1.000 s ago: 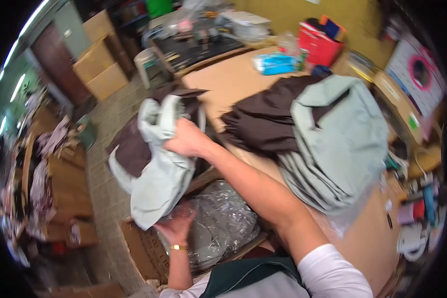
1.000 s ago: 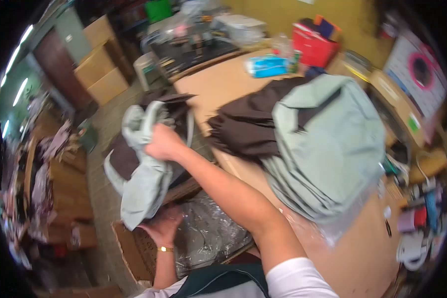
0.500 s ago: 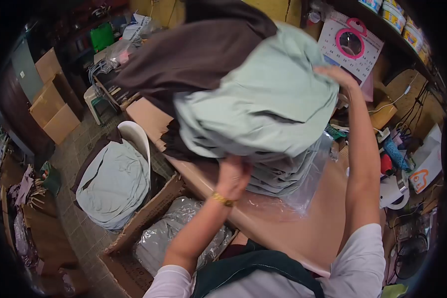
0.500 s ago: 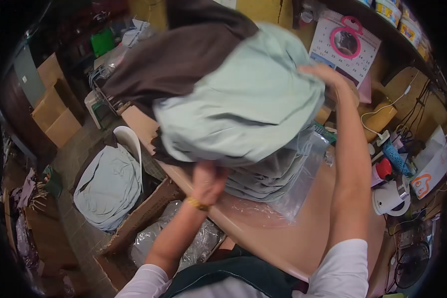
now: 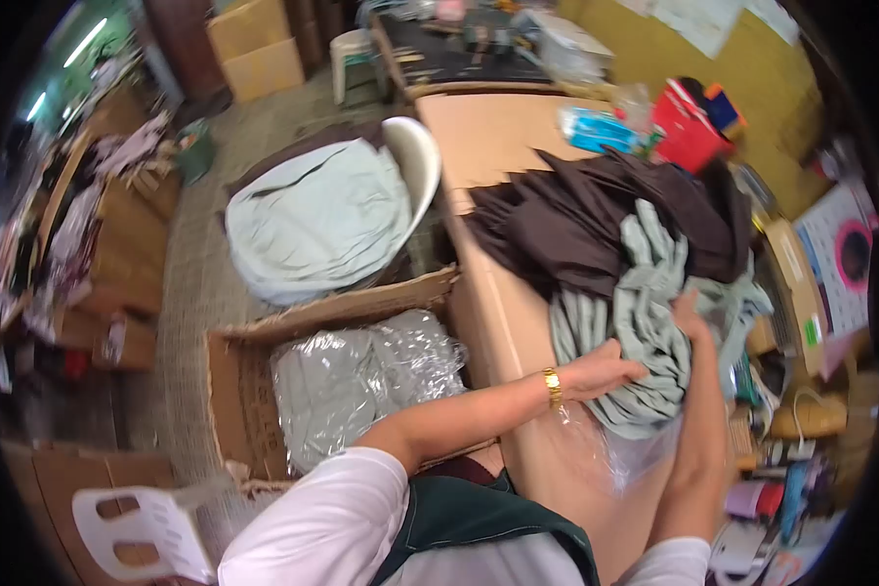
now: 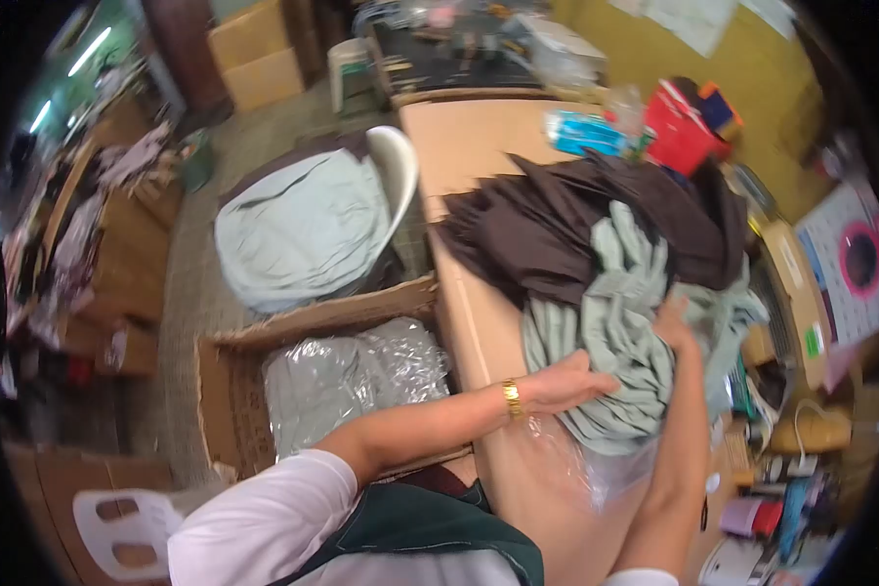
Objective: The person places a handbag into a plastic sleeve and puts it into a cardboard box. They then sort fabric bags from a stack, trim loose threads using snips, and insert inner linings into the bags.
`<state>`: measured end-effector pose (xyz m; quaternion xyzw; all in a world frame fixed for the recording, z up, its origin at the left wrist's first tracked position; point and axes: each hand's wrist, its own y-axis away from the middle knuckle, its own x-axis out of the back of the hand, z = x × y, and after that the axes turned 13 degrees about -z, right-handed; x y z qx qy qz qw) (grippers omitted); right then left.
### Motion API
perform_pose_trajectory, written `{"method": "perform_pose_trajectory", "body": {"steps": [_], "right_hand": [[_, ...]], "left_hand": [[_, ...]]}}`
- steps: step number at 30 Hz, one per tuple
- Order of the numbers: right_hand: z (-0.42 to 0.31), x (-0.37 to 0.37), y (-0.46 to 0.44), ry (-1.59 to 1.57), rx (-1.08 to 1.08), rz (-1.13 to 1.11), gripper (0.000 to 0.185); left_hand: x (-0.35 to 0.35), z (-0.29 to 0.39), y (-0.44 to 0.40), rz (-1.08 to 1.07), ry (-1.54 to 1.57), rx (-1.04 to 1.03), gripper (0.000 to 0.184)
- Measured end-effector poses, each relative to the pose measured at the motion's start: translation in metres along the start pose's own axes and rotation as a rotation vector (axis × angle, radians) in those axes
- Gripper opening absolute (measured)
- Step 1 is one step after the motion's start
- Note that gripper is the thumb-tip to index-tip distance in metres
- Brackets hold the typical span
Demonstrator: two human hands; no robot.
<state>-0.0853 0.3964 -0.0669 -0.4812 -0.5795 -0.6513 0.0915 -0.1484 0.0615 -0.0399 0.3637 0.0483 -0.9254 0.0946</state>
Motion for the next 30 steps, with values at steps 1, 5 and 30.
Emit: {"method": "perform_pose_trajectory", "body": {"steps": [1,5,30], "right_hand": [[0.021,0.006,-0.008,0.02,0.038,-0.018,0.124],[-0.108,0.068,0.124,-0.082,-0.023,0.296,0.068],[-0.534,-0.087,-0.177,-1.094,0.72,0.348,0.04]], "left_hand": [[0.006,0.028,0.03,-0.188,0.072,0.001,0.039],[0.127,0.092,0.105,-0.137,-0.309,0.032,0.026],[0.396,0.17,0.206,1.259,-1.19,-0.53,0.06]]}}
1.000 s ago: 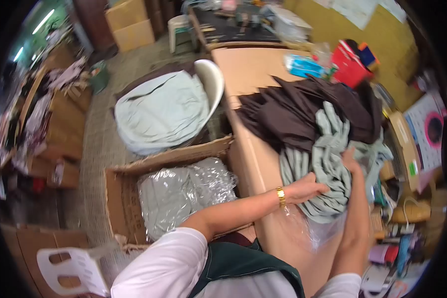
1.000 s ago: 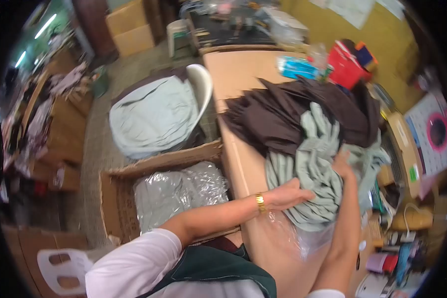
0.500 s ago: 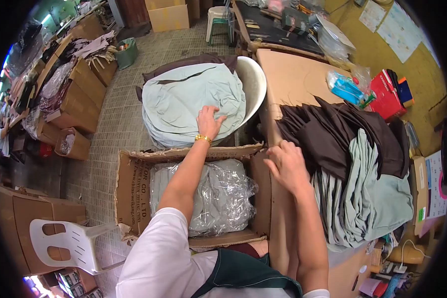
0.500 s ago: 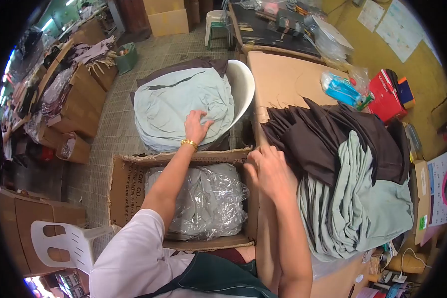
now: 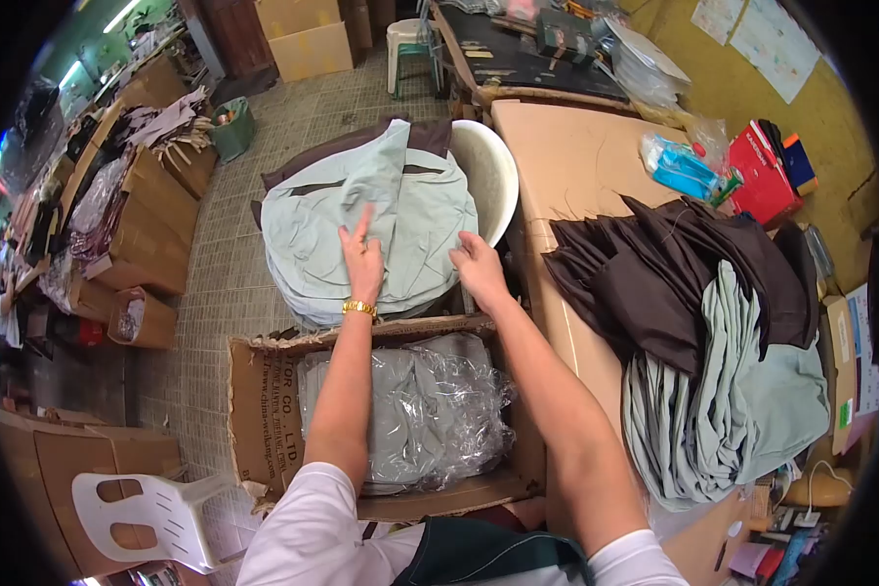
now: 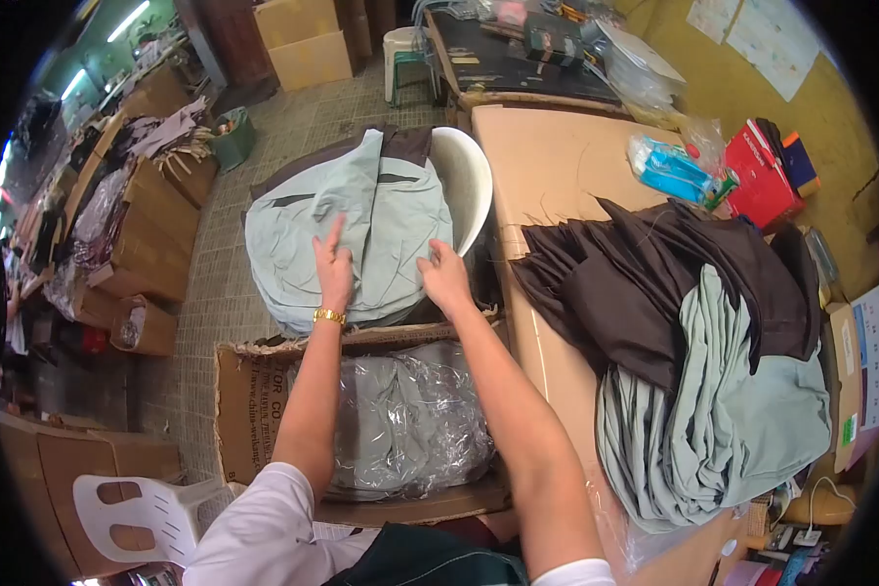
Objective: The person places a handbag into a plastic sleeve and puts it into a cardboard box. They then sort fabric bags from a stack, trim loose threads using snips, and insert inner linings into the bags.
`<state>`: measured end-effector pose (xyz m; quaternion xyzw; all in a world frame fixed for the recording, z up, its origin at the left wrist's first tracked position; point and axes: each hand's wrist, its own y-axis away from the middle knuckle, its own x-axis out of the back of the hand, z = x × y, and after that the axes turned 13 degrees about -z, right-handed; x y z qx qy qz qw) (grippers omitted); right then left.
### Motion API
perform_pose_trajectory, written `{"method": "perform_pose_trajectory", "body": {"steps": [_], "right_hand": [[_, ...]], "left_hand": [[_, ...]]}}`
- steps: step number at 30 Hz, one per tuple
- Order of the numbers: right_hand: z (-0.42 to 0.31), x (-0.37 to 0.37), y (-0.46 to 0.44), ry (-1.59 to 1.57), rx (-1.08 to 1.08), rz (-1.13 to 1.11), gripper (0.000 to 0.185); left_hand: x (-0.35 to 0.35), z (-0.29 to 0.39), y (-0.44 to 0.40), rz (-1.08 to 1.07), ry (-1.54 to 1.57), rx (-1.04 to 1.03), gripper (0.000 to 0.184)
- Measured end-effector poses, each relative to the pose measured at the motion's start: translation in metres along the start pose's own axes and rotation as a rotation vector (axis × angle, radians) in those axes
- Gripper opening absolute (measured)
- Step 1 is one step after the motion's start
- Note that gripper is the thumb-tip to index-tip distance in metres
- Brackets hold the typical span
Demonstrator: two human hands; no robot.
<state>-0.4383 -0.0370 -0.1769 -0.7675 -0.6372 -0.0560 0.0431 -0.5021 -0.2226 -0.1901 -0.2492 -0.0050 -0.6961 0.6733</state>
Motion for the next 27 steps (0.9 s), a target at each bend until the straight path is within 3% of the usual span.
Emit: {"method": "perform_pose_trajectory", "body": {"steps": [1,3,5,7,9,10,13,15,16,18,20,21,23,24,25,26,27], "right_hand": [[0.018,-0.01,-0.014,-0.003,-0.007,0.011,0.04],[0.045,-0.024,-0.035,0.057,-0.212,0.14,0.042],[0.009,-0.024,-0.025,0.155,-0.257,0.091,0.04],[0.005,-0.022,-0.027,0.257,-0.296,0.033,0.038],[0.008,-0.022,-0.026,-0.037,-0.281,-0.051,0.029],[0.012,-0.023,-0.024,-0.031,-0.185,0.003,0.019],[0.031,-0.023,-0.027,0.116,-0.192,0.07,0.016],[0.038,-0.027,-0.033,0.163,-0.184,0.123,0.01],[0.036,-0.029,-0.034,0.115,-0.215,0.153,0.01],[0.03,-0.032,-0.033,0.064,-0.245,0.183,0.014],[0.022,-0.031,-0.031,-0.241,-0.18,0.19,0.024],[0.01,-0.028,-0.028,-0.241,-0.176,0.193,0.024],[-0.007,-0.022,-0.025,-0.042,0.042,-0.179,0.032],[-0.009,-0.022,-0.025,0.061,0.184,-0.315,0.035],[-0.014,-0.022,-0.023,0.061,0.183,-0.311,0.035],[-0.023,-0.022,-0.019,0.338,0.18,-0.1,0.041],[-0.028,-0.022,-0.018,0.613,0.174,0.114,0.047]], "left_hand": [[-0.002,0.005,0.004,-0.013,0.001,0.001,0.06],[-0.005,0.01,0.013,0.222,0.116,0.002,0.058],[0.001,0.001,0.018,0.189,0.049,-0.03,0.053],[0.001,0.004,0.021,-0.053,-0.116,-0.09,0.041],[-0.009,0.009,0.024,-0.118,-0.228,-0.155,0.033],[-0.013,0.01,0.023,-0.16,-0.357,-0.141,0.03],[-0.019,-0.02,0.009,-0.191,-0.506,-0.246,0.02],[-0.02,-0.026,0.0,-0.05,-0.202,-0.107,0.018],[-0.019,-0.026,-0.002,-0.02,0.079,0.081,0.019],[-0.017,-0.02,-0.001,0.004,0.238,0.088,0.019],[-0.02,-0.009,0.009,0.022,0.398,0.094,0.02],[-0.021,0.019,0.021,-0.082,-0.014,-0.082,0.021],[-0.025,0.029,0.025,-0.183,-0.42,-0.26,0.022],[-0.024,0.015,0.024,-0.174,-0.351,-0.188,0.023],[-0.018,-0.001,0.023,-0.167,-0.284,-0.116,0.027],[-0.004,-0.018,0.012,-0.29,-0.008,0.336,0.037],[-0.002,-0.028,0.008,-0.291,-0.009,0.334,0.037]]}}
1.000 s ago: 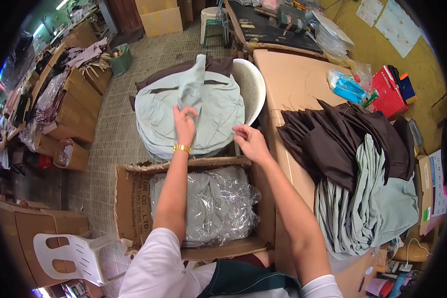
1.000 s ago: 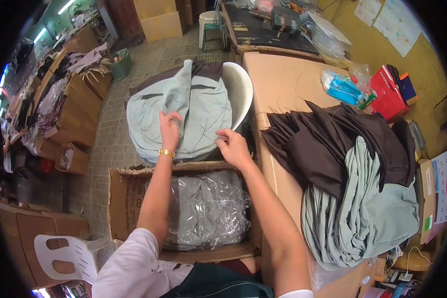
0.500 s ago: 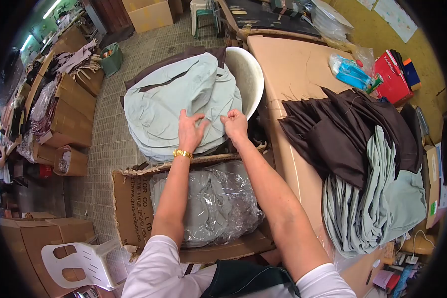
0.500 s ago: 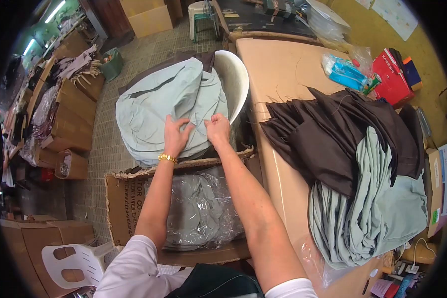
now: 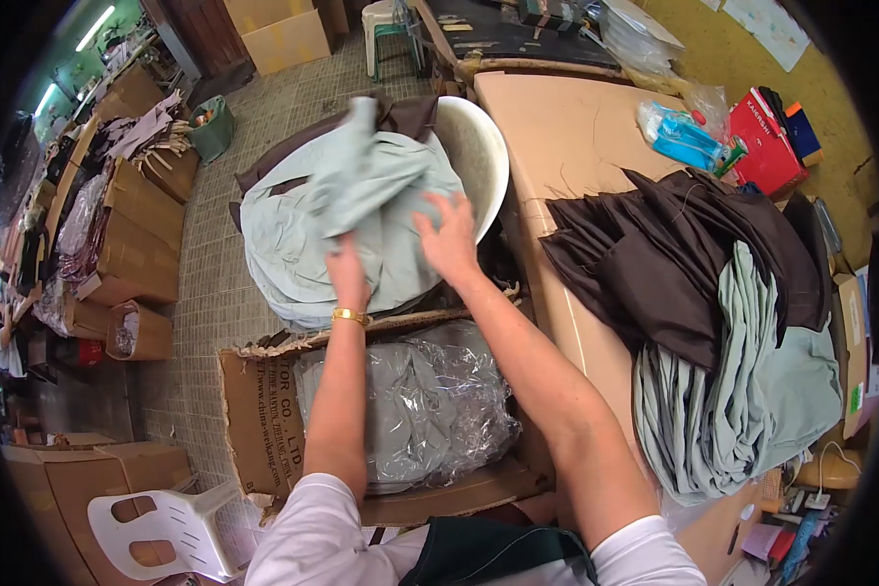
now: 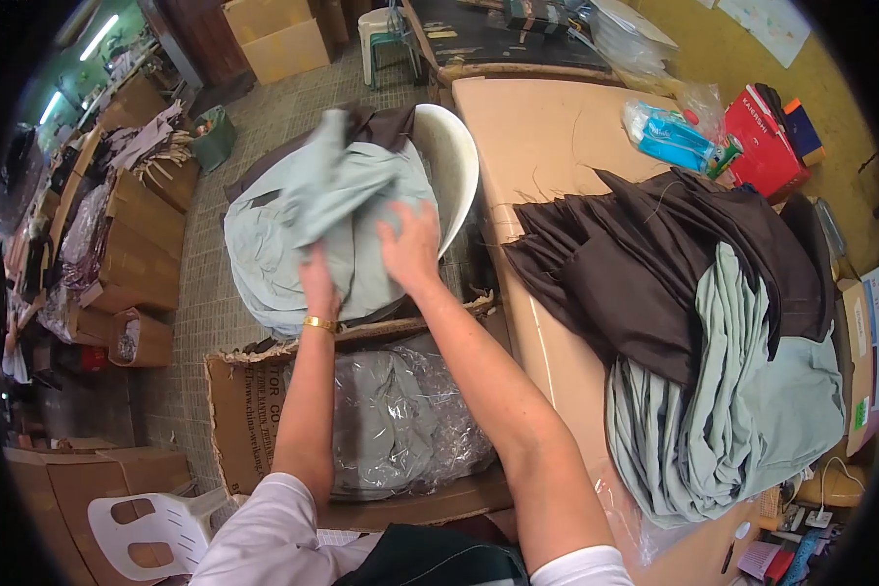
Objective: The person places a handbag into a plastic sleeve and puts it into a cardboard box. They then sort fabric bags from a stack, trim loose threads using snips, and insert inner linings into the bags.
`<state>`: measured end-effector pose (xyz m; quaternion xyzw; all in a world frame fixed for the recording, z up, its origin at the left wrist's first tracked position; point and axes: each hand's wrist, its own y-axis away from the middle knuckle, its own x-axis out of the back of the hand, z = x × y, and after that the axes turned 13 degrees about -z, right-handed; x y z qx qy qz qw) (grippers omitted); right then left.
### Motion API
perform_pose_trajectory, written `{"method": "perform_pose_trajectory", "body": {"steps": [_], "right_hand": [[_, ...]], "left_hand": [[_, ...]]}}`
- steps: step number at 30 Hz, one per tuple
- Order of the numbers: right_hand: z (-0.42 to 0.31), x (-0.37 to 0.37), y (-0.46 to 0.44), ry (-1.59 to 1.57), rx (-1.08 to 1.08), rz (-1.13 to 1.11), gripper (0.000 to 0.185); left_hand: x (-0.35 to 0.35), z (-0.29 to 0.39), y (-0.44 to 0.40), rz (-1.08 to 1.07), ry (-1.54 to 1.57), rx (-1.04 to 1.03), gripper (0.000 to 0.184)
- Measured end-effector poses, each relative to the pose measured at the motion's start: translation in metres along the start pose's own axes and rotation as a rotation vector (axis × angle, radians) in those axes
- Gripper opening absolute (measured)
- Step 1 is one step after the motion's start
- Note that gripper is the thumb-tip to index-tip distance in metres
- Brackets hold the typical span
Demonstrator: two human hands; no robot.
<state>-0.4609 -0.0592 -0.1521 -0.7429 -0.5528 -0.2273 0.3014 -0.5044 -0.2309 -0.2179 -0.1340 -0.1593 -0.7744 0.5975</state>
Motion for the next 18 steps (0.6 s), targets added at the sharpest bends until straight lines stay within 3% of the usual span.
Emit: {"method": "perform_pose_trajectory", "body": {"steps": [1,2,4,5,6,8,9,10,12,16,18], "right_hand": [[0.003,0.0,-0.006,-0.044,-0.186,0.005,0.059],[0.009,0.002,-0.01,-0.045,-0.183,0.005,0.059],[0.006,0.016,-0.017,-0.16,-0.386,-0.229,0.073],[0.003,0.014,-0.021,-0.109,-0.483,-0.169,0.067],[0.002,0.018,-0.025,-0.113,-0.482,-0.168,0.067],[-0.003,0.035,-0.029,-0.199,-0.528,-0.377,0.056],[-0.007,0.038,-0.027,-0.12,-0.522,-0.351,0.043],[-0.002,0.031,-0.026,-0.122,-0.523,-0.349,0.043],[0.004,0.019,-0.023,-0.135,-0.404,-0.068,0.039],[0.017,0.018,-0.019,-0.193,-0.387,-0.074,0.036],[0.018,0.02,-0.019,-0.25,-0.306,-0.067,0.034]], "left_hand": [[0.002,-0.007,-0.005,0.127,0.691,-0.038,0.042],[0.003,-0.014,-0.009,0.254,1.383,-0.077,0.048],[0.008,-0.031,-0.009,0.176,1.478,-0.137,0.052],[0.009,-0.039,-0.006,0.094,1.57,-0.189,0.057],[0.009,-0.039,-0.005,0.093,1.566,-0.191,0.057],[0.002,-0.036,-0.001,0.099,1.482,-0.197,0.063],[0.001,-0.03,0.001,0.098,1.48,-0.197,0.063],[0.0,-0.025,0.003,0.143,1.431,-0.142,0.063],[-0.008,-0.02,0.008,0.187,1.381,-0.089,0.064],[-0.021,-0.014,0.018,0.24,1.017,-0.145,0.063],[-0.024,-0.001,0.039,0.189,0.436,-0.012,0.061]]}}
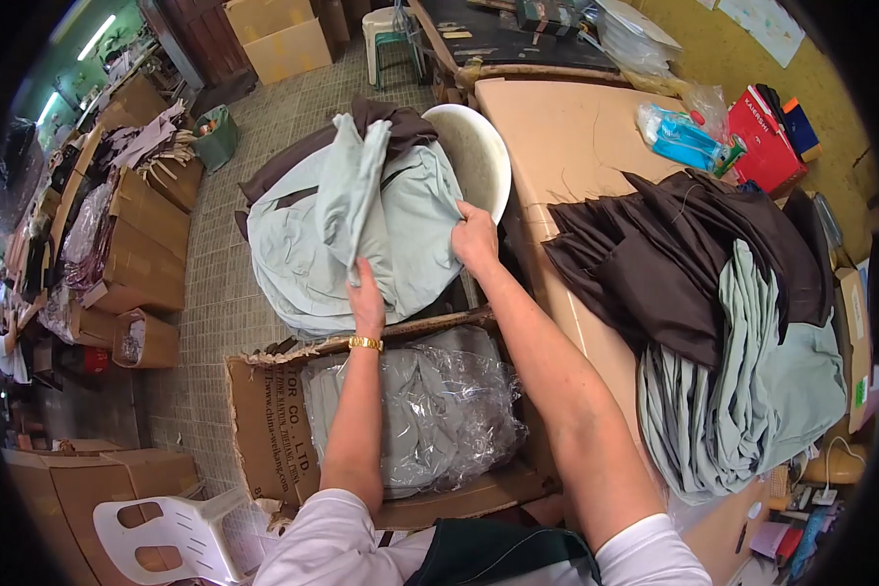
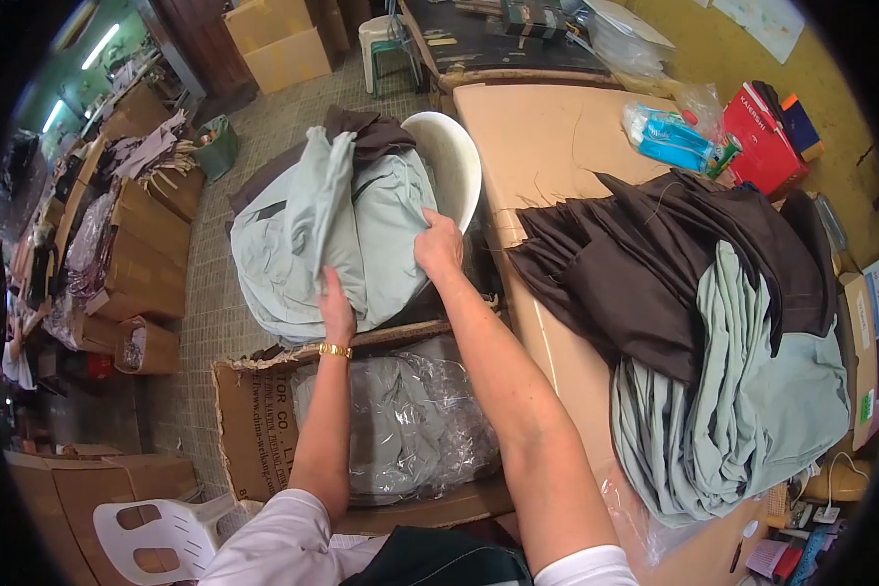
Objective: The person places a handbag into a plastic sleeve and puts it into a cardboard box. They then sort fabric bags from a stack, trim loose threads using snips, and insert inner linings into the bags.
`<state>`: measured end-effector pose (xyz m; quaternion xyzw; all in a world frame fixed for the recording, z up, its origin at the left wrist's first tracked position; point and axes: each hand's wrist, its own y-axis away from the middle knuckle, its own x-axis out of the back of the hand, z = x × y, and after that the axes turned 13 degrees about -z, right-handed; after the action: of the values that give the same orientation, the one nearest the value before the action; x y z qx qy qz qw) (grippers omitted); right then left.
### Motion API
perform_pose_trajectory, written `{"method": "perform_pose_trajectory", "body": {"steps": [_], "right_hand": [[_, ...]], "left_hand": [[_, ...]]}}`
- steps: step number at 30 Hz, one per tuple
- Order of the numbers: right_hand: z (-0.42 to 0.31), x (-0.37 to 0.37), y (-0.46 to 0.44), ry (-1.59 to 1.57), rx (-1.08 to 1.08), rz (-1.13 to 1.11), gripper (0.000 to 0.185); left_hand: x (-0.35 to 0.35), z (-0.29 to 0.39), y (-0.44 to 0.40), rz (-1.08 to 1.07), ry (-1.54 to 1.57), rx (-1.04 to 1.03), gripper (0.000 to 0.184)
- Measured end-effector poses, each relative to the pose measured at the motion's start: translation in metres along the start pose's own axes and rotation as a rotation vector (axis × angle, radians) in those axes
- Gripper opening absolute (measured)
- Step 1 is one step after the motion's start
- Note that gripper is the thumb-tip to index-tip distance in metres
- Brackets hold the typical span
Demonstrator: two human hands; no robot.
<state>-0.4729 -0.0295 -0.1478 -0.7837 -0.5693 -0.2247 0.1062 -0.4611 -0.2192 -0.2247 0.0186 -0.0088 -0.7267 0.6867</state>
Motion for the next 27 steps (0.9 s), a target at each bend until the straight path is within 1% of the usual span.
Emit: {"method": "perform_pose_trajectory", "body": {"steps": [2,3,4,5,6,8,9,10,11,12,13,14,15,16,18,19,20,21,22,23,24,26,27], "right_hand": [[-0.006,0.002,0.008,-0.019,-0.002,-0.018,0.033],[-0.013,0.002,0.011,-0.037,-0.001,-0.04,0.032],[0.002,-0.015,0.001,-0.072,0.18,-0.037,0.031],[-0.027,-0.005,0.015,-0.075,0.134,-0.296,0.035],[-0.033,-0.014,0.021,-0.077,0.132,-0.296,0.035],[-0.038,-0.029,0.028,-0.742,0.243,-0.578,0.033],[-0.015,-0.038,0.013,-0.221,0.424,-0.241,0.038],[0.004,-0.039,0.007,-0.222,0.422,-0.244,0.038],[0.021,-0.036,0.0,0.067,0.33,-0.071,0.041],[0.029,-0.034,-0.004,0.353,0.233,0.104,0.044],[0.019,-0.029,-0.002,0.352,0.237,0.1,0.044],[0.011,-0.023,0.0,0.174,0.111,-0.054,0.045],[0.009,-0.02,0.001,-0.004,-0.02,-0.206,0.047],[0.011,-0.021,-0.001,-0.005,-0.023,-0.207,0.047],[0.013,-0.027,-0.009,-0.143,-0.001,-0.158,0.042],[0.016,-0.028,-0.014,-0.271,0.015,-0.212,0.037],[0.018,-0.03,-0.018,-0.272,0.02,-0.214,0.037],[0.019,-0.031,-0.02,-0.243,-0.033,-0.192,0.034],[0.019,-0.032,-0.022,-0.215,-0.086,-0.169,0.031],[0.019,-0.033,-0.024,-0.2,-0.096,-0.159,0.025],[0.022,-0.032,-0.024,-0.201,-0.093,-0.159,0.025],[0.028,-0.032,-0.02,-0.324,0.027,-0.069,0.02],[0.032,-0.034,-0.019,-0.413,0.102,-0.058,0.017]], "left_hand": [[0.004,0.0,0.005,-0.209,-0.136,0.074,0.054],[-0.015,0.025,0.019,-0.166,-0.572,-0.292,0.05],[-0.022,0.03,0.027,-0.173,-0.769,-0.391,0.05],[-0.03,0.035,0.034,-0.157,-0.961,-0.5,0.049],[-0.023,0.021,0.026,-0.159,-0.962,-0.499,0.049],[0.004,-0.017,0.0,0.049,-0.124,-0.033,0.054],[0.013,-0.012,-0.006,0.049,-0.125,-0.028,0.054],[0.021,-0.001,-0.012,0.057,0.439,0.016,0.053],[0.03,0.006,-0.017,0.066,1.005,0.053,0.053],[0.041,-0.003,-0.021,0.073,1.006,0.049,0.053],[0.05,-0.017,-0.026,-0.028,1.143,0.002,0.052],[0.056,-0.031,-0.03,-0.132,1.279,-0.045,0.051],[0.055,-0.032,-0.028,-0.127,1.28,-0.043,0.051],[0.054,-0.033,-0.027,-0.15,1.282,-0.054,0.05],[0.054,-0.034,-0.025,-0.169,1.281,-0.068,0.049],[0.055,-0.034,-0.025,-0.159,1.304,-0.077,0.048],[0.054,-0.034,-0.025,-0.15,1.329,-0.085,0.048],[0.052,-0.031,-0.024,-0.151,1.329,-0.088,0.048],[0.051,-0.028,-0.023,-0.096,1.307,-0.075,0.048],[0.049,-0.025,-0.022,-0.041,1.286,-0.063,0.049],[0.051,-0.028,-0.023,-0.043,1.285,-0.065,0.049],[0.057,-0.033,-0.026,-0.102,1.339,-0.075,0.051],[0.061,-0.032,-0.027,-0.102,1.338,-0.079,0.051]]}}
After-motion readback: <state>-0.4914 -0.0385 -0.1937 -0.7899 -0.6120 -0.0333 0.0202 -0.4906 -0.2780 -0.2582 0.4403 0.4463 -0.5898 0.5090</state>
